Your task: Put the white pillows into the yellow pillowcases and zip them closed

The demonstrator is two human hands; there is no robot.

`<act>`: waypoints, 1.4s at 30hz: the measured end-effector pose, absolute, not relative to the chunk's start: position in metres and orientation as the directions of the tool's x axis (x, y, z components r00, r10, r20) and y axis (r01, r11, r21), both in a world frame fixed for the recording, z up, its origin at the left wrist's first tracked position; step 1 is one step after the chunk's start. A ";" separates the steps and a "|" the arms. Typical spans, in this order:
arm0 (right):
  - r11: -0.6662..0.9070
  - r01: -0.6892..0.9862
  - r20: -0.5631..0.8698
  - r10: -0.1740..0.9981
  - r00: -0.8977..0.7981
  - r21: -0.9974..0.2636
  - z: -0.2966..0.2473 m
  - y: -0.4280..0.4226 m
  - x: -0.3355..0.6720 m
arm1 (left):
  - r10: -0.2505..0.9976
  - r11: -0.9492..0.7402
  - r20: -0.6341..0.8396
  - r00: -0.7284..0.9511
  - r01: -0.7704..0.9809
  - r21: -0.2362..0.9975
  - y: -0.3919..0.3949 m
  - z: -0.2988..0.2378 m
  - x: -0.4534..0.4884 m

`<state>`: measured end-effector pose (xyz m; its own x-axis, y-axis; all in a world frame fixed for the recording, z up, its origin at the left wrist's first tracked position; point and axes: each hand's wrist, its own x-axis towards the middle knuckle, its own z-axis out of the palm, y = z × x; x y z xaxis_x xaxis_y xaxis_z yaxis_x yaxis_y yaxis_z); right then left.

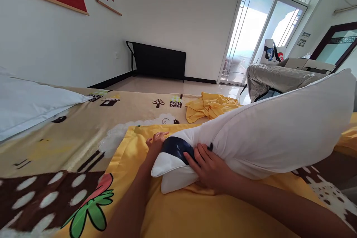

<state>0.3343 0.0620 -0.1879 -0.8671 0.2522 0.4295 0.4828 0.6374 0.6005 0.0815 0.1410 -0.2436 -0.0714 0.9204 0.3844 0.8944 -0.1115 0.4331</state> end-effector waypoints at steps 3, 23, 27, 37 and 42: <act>0.629 0.510 0.452 0.269 -0.851 0.586 -0.182 0.075 0.326 | 0.926 -0.106 0.372 -0.065 0.900 0.423 0.135 -0.242 0.080; 0.648 0.444 0.320 0.309 -0.896 0.618 -0.131 0.119 0.311 | 0.925 -0.216 0.372 -0.077 0.700 0.681 0.127 -0.193 0.090; 0.641 0.442 0.280 0.343 -0.897 0.627 -0.082 0.102 0.315 | 0.910 -0.276 0.408 -0.081 0.615 0.739 0.118 -0.169 0.090; 0.830 0.510 0.029 0.518 -0.855 0.224 -0.003 0.072 0.345 | 0.850 -0.396 0.190 0.491 0.358 0.846 0.081 -0.135 0.107; 0.783 0.622 -0.070 0.619 -0.782 -0.010 -0.070 0.093 0.372 | 0.820 -0.403 0.088 0.565 0.462 0.790 0.088 -0.154 0.123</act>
